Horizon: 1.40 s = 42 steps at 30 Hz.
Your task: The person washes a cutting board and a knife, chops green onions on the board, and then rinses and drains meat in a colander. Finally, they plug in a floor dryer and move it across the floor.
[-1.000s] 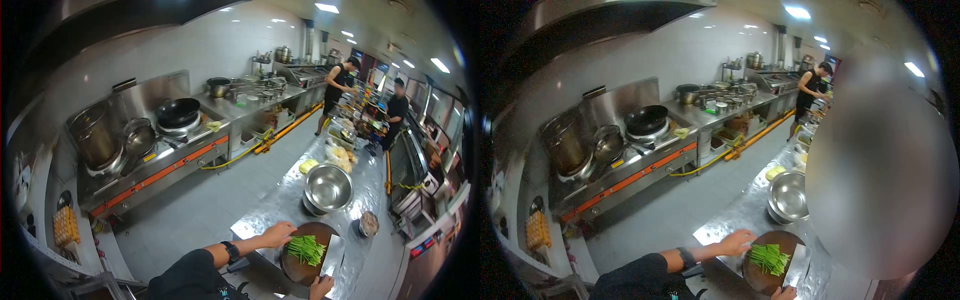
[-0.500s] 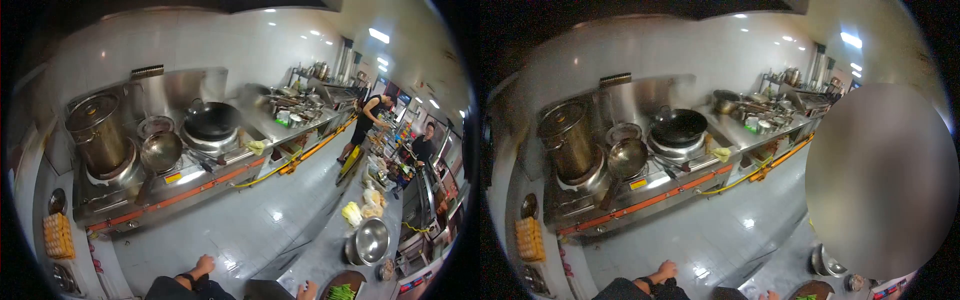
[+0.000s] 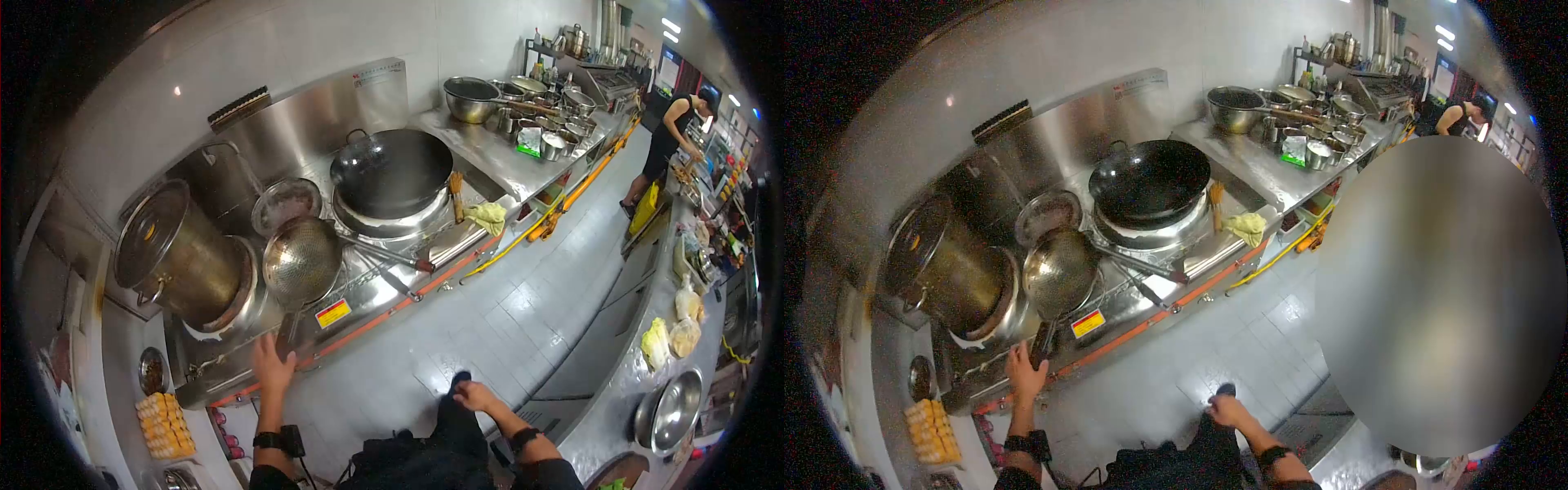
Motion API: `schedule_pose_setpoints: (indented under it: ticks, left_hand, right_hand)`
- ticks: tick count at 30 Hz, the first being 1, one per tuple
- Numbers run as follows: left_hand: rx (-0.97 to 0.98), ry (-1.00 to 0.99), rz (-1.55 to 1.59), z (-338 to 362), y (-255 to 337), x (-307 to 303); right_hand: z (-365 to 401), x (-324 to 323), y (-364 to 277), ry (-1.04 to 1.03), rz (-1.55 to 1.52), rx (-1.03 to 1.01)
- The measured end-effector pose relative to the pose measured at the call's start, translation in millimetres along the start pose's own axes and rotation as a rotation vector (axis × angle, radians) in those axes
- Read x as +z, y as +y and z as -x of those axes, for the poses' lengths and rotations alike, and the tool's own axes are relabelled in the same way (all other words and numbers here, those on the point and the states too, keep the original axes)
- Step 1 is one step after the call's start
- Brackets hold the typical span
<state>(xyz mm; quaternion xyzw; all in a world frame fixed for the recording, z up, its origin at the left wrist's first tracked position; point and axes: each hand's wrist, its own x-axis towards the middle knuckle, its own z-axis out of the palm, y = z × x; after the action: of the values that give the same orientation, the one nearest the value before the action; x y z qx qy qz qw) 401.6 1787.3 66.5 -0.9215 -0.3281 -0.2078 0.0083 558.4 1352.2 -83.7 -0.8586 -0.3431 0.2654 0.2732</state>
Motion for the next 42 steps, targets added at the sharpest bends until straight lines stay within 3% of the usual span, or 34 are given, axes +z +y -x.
schedule_pose_setpoints:
  ticks: [3,5,7,8,12,15,16,19,20,23,24,25,27,28,30,32,33,37,39,40,41,42]
  left_hand:
    - [-0.276,-0.403,0.174,-16,-9,22]
    - [-0.275,-0.444,0.168,-3,-26,54]
    - [-0.298,-0.475,0.256,3,-10,55]
    - [-0.407,-0.507,0.390,9,2,58]
    - [-0.775,-0.589,0.389,-24,109,15]
    - [-0.569,-0.353,0.184,8,107,58]
    - [-0.657,-0.348,0.197,12,112,62]
    - [-0.717,-0.365,0.219,4,128,48]
    - [-0.698,-0.357,0.278,6,124,48]
    - [-0.630,-0.431,0.487,17,103,65]
    - [-0.862,-0.467,0.772,10,114,58]
    - [-0.748,-0.390,0.725,24,106,74]
    - [-0.943,-0.367,0.927,16,118,63]
    - [-1.002,-0.459,0.993,10,123,50]
    - [-1.025,-0.356,1.216,18,128,49]
    - [-1.026,-0.246,1.443,18,130,54]
    - [-1.079,-0.265,1.496,17,132,58]
    - [-1.181,-0.304,1.731,11,142,65]
    - [-1.186,-0.304,1.864,5,150,60]
    - [-1.074,-0.206,2.008,-1,159,58]
    - [-1.095,-0.335,2.081,3,153,76]
    - [-1.146,-0.291,2.092,4,155,83]
  right_hand:
    - [-81,-59,-1,0.150,-0.072,-0.129]
    - [-144,-100,0,0.315,-0.173,-0.204]
    - [-200,-147,-18,0.428,-0.043,-0.337]
    - [-221,-161,-26,0.480,0.016,-0.408]
    - [-269,-169,-33,0.198,0.281,-0.436]
    - [-270,-163,-33,0.197,0.258,-0.563]
    - [-263,-165,-39,0.030,0.207,-0.430]
    - [-263,-153,-33,-0.074,0.145,-0.508]
    - [-265,-147,-34,-0.039,0.046,-0.469]
    - [-279,-131,-53,-0.363,-0.046,-0.022]
    - [-280,-127,-56,-0.318,-0.102,-0.088]
    - [-276,-128,-58,-0.146,-0.077,-0.267]
    - [-262,-143,-92,0.213,-0.035,-0.629]
    - [-253,-125,-95,0.007,-0.208,-0.547]
    - [-246,-108,-125,-0.552,-0.545,-0.255]
    - [-250,-75,-145,-0.785,-0.834,0.204]
    - [-244,-91,-174,-0.909,-1.007,0.286]
    - [-241,-77,-195,-0.923,-1.124,0.414]
    - [-248,-91,-209,-0.911,-1.047,0.499]
    - [-258,-92,-203,-0.886,-0.985,0.535]
    - [-260,-96,-197,-0.862,-0.924,0.584]
    - [-259,-107,-199,-0.796,-0.870,0.543]
